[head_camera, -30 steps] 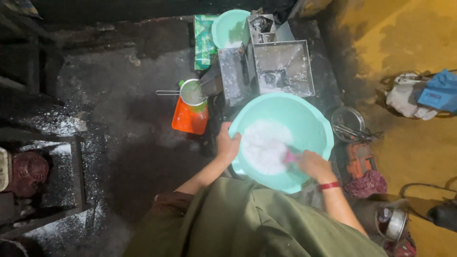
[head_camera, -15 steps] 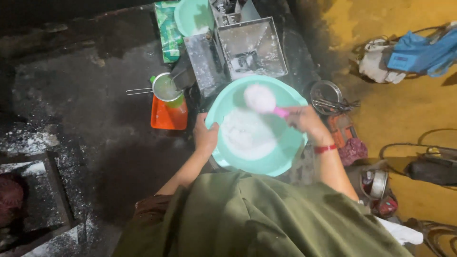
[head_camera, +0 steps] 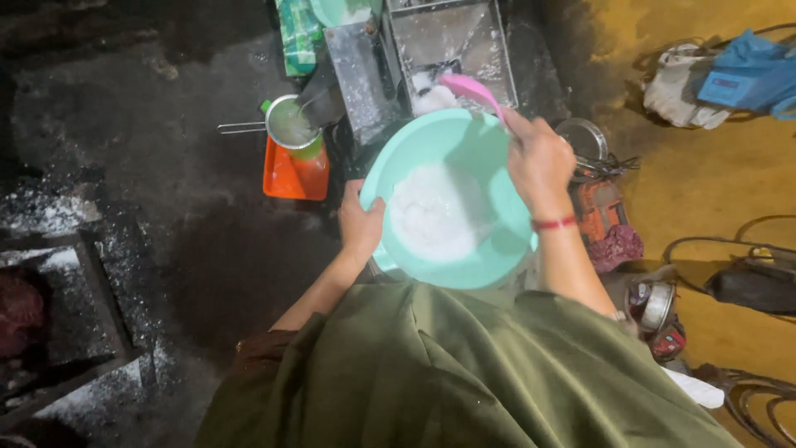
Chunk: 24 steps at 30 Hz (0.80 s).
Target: Mixing a white powder with liquid in a bowl using a scoop and pouring it into a machine hopper.
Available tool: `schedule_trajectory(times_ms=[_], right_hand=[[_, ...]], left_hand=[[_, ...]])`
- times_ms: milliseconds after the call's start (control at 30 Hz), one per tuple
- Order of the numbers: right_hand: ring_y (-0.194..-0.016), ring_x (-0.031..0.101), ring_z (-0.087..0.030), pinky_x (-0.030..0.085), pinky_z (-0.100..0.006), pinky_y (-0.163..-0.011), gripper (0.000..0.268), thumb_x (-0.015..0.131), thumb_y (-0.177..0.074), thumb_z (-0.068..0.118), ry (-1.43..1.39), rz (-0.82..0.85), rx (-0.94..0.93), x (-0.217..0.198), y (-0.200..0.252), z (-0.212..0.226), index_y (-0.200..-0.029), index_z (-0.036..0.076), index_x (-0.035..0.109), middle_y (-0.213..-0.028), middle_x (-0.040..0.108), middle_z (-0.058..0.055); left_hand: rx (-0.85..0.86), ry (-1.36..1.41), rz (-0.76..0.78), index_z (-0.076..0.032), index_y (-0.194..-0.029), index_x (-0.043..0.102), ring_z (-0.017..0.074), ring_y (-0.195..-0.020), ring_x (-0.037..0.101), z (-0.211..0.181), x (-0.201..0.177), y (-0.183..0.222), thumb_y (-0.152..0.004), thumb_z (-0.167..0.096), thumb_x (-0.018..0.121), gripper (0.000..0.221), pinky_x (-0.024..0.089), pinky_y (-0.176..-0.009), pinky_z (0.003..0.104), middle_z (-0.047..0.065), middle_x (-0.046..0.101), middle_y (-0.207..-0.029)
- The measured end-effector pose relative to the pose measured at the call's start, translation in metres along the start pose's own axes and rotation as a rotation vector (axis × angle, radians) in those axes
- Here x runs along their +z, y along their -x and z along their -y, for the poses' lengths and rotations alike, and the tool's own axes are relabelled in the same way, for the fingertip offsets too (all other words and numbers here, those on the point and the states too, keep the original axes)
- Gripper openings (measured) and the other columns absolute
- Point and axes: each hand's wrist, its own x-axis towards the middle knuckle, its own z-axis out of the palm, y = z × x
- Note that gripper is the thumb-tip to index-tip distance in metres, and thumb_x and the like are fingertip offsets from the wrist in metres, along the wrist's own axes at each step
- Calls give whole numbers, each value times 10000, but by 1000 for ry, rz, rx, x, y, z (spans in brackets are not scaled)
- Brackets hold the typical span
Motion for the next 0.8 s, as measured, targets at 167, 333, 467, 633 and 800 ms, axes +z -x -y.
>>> schedule_trajectory(times_ms=[167, 333, 467, 633, 800], right_hand=[[-937, 740, -393, 582, -525, -826, 331, 532, -921, 336, 175, 351, 239, 92, 31, -58, -1116, 248, 785, -929, 766, -150], [-1229, 604, -436, 471, -552, -1050, 411, 604, -915, 368, -455, 599, 279, 48, 77, 30, -1257, 170, 719, -1224, 708, -181], [-927, 719, -267, 572, -423, -803, 490, 653, -752, 195, -749, 681, 472, 131, 93, -3, -1195, 384, 746, -983, 750, -66], [-437, 396, -135, 271, -236, -390, 568, 561, -634, 36, -977, 655, 528, 53, 67, -7, -1146, 170, 769, -556, 536, -129], [-431, 414, -85, 289, -211, -376, 459, 577, -764, 89, -931, 538, 376, 9, 20, -35, -1196, 108, 730, -554, 526, -61]], left_hand=[[24, -6, 5, -90, -1204, 578, 395, -1046, 671, 8, 4, -5, -866, -180, 664, 360, 547, -901, 501, 193, 668, -1065], [75, -35, -7, -98, -1181, 587, 425, -1031, 672, 13, 11, -13, -851, -189, 673, 353, 550, -886, 517, 208, 665, -1045], [68, -49, -3, -107, -1183, 594, 396, -1014, 685, 10, 11, -16, -851, -197, 674, 353, 566, -880, 500, 176, 677, -1047], [80, -57, -18, -77, -1194, 586, 444, -1036, 672, 5, 11, -11, -841, -186, 678, 381, 554, -890, 542, 224, 674, -1075], [64, -47, -11, -94, -1226, 581, 410, -1076, 673, 9, 13, -14, -854, -204, 687, 403, 560, -920, 503, 192, 676, -1115]])
